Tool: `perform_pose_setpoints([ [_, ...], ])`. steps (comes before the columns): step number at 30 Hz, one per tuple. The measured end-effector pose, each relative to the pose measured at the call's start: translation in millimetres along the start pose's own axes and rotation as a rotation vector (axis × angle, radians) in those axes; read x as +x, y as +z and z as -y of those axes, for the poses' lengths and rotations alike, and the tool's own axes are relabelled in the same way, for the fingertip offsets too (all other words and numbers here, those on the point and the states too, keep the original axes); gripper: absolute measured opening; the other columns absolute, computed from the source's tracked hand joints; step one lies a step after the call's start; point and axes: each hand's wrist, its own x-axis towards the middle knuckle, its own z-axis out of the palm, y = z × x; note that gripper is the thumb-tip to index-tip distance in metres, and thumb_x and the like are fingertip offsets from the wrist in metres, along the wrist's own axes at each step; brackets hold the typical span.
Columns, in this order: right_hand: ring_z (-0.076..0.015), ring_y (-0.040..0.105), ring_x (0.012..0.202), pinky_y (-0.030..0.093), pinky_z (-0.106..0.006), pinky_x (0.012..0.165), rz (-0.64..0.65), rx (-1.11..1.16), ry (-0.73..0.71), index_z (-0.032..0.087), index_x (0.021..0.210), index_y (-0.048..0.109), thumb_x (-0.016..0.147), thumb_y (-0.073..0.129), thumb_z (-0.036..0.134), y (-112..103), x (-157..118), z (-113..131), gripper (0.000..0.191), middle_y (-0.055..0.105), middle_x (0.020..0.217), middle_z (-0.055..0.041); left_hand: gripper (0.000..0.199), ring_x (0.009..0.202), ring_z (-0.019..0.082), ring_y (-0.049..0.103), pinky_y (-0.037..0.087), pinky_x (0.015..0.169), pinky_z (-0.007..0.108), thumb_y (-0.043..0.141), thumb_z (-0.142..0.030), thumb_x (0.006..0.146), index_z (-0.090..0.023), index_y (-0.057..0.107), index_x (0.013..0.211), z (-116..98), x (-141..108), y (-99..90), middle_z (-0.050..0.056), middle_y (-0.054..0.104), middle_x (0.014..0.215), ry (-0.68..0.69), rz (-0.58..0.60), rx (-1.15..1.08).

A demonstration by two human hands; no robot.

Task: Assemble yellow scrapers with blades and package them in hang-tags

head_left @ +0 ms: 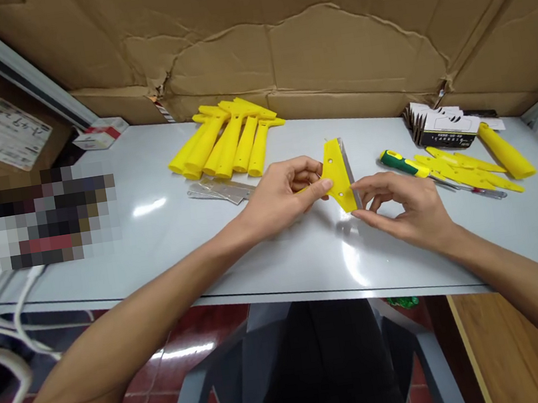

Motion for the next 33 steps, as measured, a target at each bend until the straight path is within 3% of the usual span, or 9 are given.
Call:
perform_pose_setpoints([
  [3,-0.0121,0.076,0.072,0.070,-0.029,0.069,-0.047,-0.078,-0.100,0.024,0.129,0.077,0.098,0.079,0.014,1.0,1.3,5.1,0.033,0.084,0.111,-0.0044,0.047,0.070,0.013,0.068,0.043,0.051,0.021,0.093,-0.050,0.080,-0.017,0.065,0.098,-1.4,-0.4,0.7,0.002,0.071,0.083,0.008,0.011,-0.021],
  [8,-0.0235,0.084,0.097,0.074,-0.043,0.085,-0.071,-0.144,-0.093,0.030,0.123,0.083,0.099,0.079,0.019,4.3,0.8,8.7,0.027,0.086,0.117,-0.0052,0.042,0.074,0.012,0.069,0.048,0.057,0.022,0.088,-0.052,0.087,-0.018,0.067,0.098,-1.6,-0.6,-0.7,0.005,0.077,0.093,0.066,0.046,-0.009],
  [12,-0.0202,0.080,0.080,0.070,-0.039,0.071,0.006,-0.099,0.031,0.028,0.132,0.080,0.101,0.080,0.036,3.5,5.5,4.4,0.032,0.086,0.107,-0.0049,0.043,0.070,0.012,0.068,0.051,0.059,0.023,0.087,-0.055,0.088,-0.018,0.070,0.099,-1.5,-3.0,-6.0,0.005,0.079,0.092,0.102,0.036,0.040],
  [16,-0.0178,0.072,0.071,0.060,-0.034,0.064,0.131,-0.054,0.225,0.028,0.148,0.071,0.089,0.089,0.060,-30.9,15.4,-7.2,0.070,0.084,0.100,-0.0041,0.043,0.063,0.011,0.064,0.052,0.057,0.025,0.089,-0.056,0.086,-0.018,0.072,0.099,-2.5,-4.4,-11.0,0.005,0.082,0.093,0.120,-0.027,0.095],
  [20,-0.0165,0.066,0.065,0.049,-0.034,0.065,0.392,-0.292,0.445,0.029,0.099,0.086,0.089,0.088,0.054,-89.8,12.7,-27.1,0.028,0.079,0.080,-0.0014,0.043,0.060,0.013,0.066,0.053,0.056,0.028,0.090,-0.054,0.082,-0.019,0.072,0.100,3.2,0.1,-13.2,0.006,0.083,0.087,0.069,-0.073,0.142],
  [22,-0.0164,0.066,0.064,0.047,-0.034,0.066,0.548,-0.381,0.548,0.029,0.097,0.087,0.089,0.088,0.043,-116.2,7.6,-32.8,0.016,0.082,0.084,-0.0010,0.043,0.059,0.015,0.067,0.054,0.056,0.029,0.090,-0.053,0.082,-0.019,0.072,0.101,7.2,3.1,-14.0,0.007,0.083,0.086,0.042,-0.076,0.158],
  [25,-0.0167,0.069,0.072,0.047,-0.035,0.074,0.533,-0.579,0.595,0.029,0.097,0.088,0.091,0.086,0.033,-144.2,1.9,-28.2,0.007,0.084,0.091,-0.0032,0.045,0.059,0.015,0.068,0.054,0.056,0.029,0.091,-0.054,0.079,-0.020,0.072,0.101,10.8,5.7,-14.4,0.008,0.084,0.088,0.033,-0.100,0.167],
  [28,-0.0142,0.065,0.068,0.044,-0.035,0.071,0.573,-0.657,0.624,0.031,0.096,0.088,0.090,0.088,0.034,-155.3,-0.4,-18.4,0.006,0.082,0.085,-0.0030,0.042,0.056,0.015,0.066,0.053,0.053,0.029,0.094,-0.050,0.077,-0.020,0.075,0.099,12.8,5.6,-13.0,0.007,0.084,0.086,0.025,-0.122,0.198],
  [33,-0.0150,0.067,0.072,0.046,-0.035,0.073,0.781,-0.586,0.628,0.027,0.092,0.086,0.086,0.085,0.020,-143.2,-6.5,-32.4,0.009,0.081,0.089,-0.0037,0.034,0.063,0.016,0.071,0.055,0.057,0.028,0.088,-0.043,0.081,-0.018,0.079,0.104,17.6,4.0,-7.9,0.008,0.085,0.092,0.046,-0.122,0.274],
])
